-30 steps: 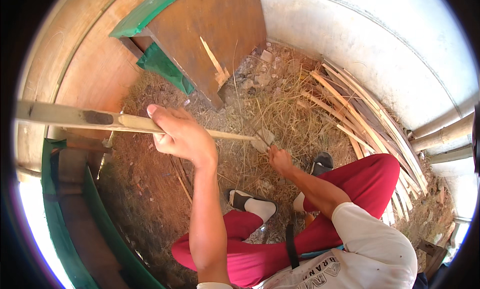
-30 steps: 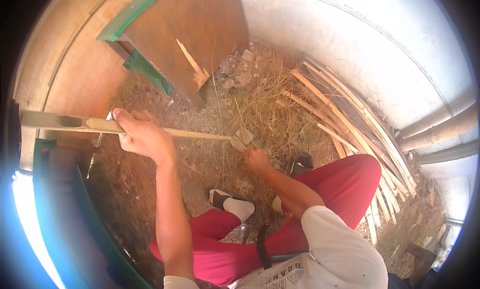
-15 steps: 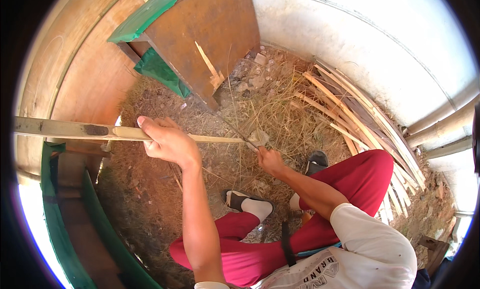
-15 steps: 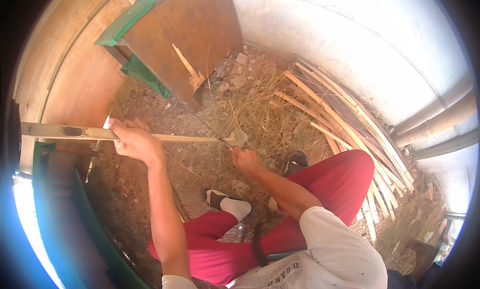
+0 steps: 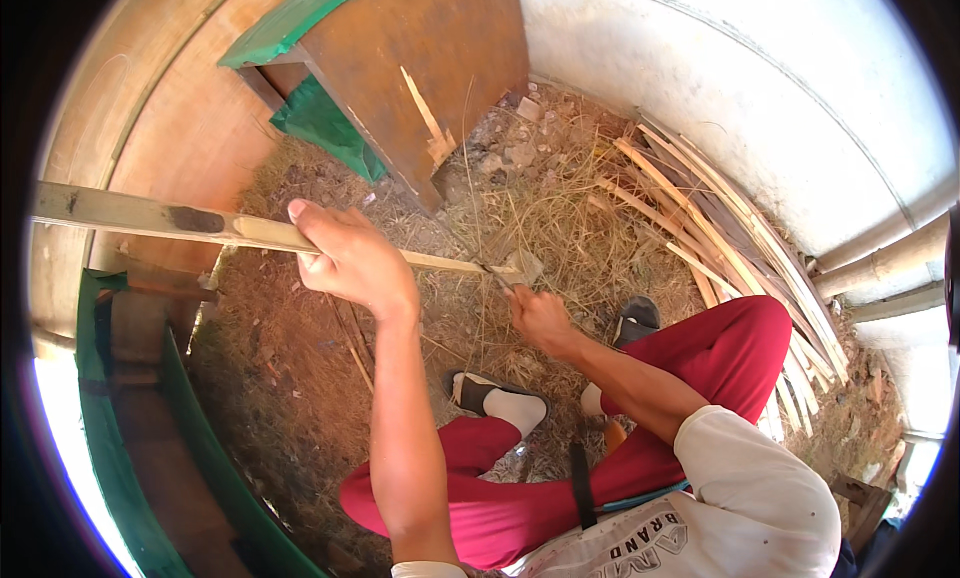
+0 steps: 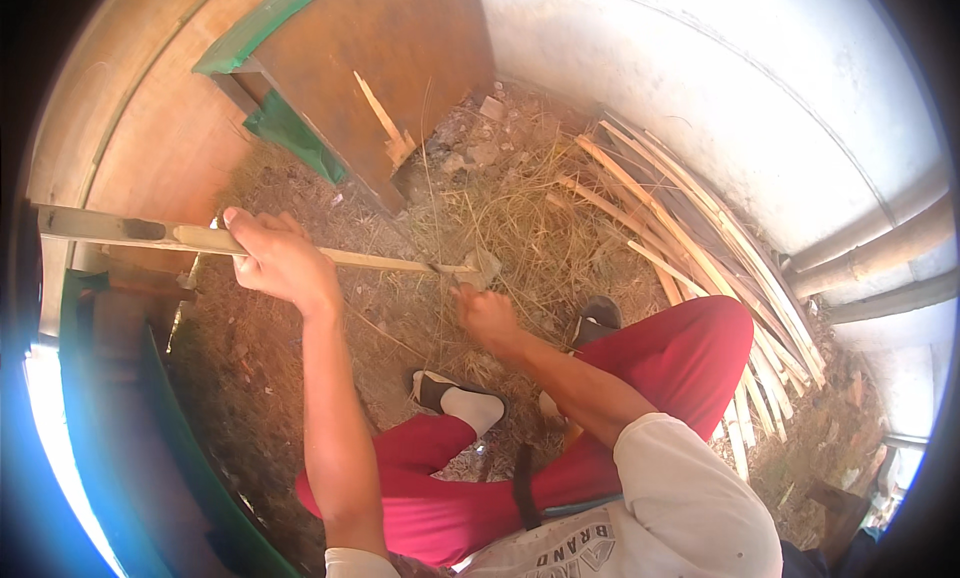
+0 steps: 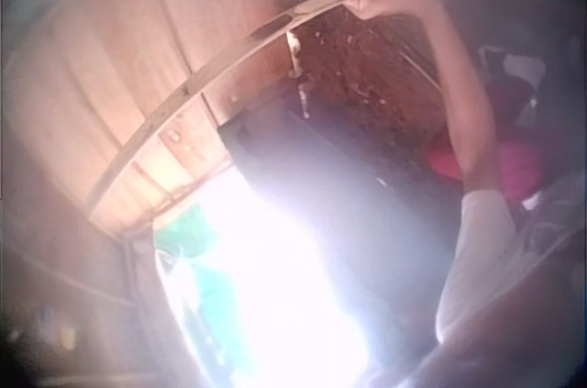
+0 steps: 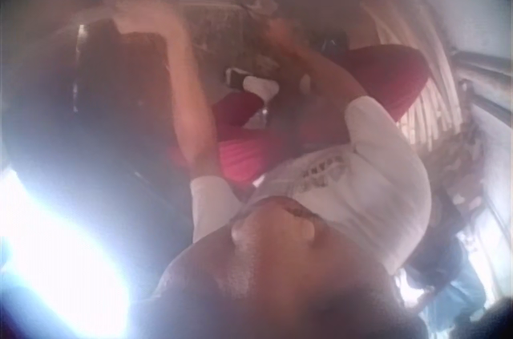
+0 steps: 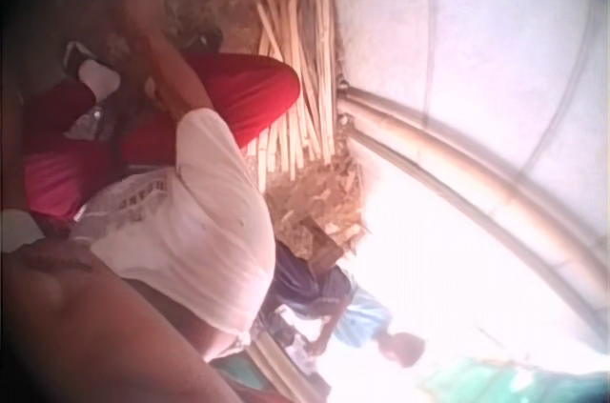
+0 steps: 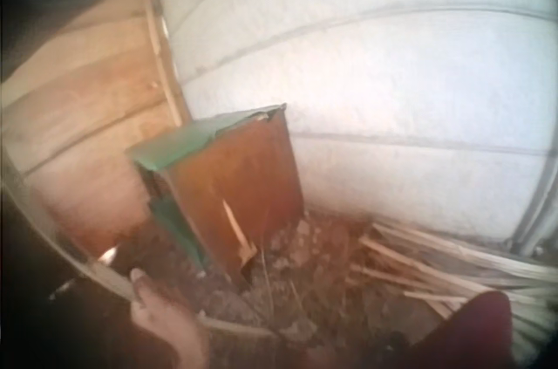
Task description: The person sits on the ground and uses a utility knife to shave thin strips off a long bamboo stick. They repeatedly rotate the stick and scrape along its length, producing wood shavings that fall onto the floor.
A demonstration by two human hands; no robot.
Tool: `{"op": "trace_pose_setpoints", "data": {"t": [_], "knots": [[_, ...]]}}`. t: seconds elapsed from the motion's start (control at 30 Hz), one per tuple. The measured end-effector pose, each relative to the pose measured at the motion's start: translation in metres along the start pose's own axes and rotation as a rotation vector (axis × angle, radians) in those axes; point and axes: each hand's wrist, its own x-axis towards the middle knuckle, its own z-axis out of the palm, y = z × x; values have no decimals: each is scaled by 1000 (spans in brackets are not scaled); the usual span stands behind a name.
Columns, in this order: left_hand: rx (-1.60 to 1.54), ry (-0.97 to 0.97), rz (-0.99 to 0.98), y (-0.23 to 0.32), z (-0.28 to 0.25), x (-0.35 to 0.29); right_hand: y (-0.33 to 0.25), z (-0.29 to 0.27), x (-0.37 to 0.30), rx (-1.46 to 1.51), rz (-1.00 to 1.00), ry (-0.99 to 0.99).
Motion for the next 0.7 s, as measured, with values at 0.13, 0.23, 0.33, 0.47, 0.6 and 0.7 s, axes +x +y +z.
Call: {"op": "trace_pose_setpoints", "data": {"t": [0.13,0.23,0.33,0.47,0.6,0.7], "knots": [[-13,-16,-1,-2,1,1,2,6,-7,37,-124,133],[-18,-13,-28,3,8,-7,65,27,-13,-54,-50,107],[-37,-5,-43,5,1,-11,60,28,-15,-64,14,49],[-24,18,-43,5,1,-8,55,36,-20,32,-48,134],[-33,21,-61,11,11,-14,95,47,-11,-51,-90,165],[-32,3,-35,9,7,-9,84,45,-5,1,-146,149]]}}
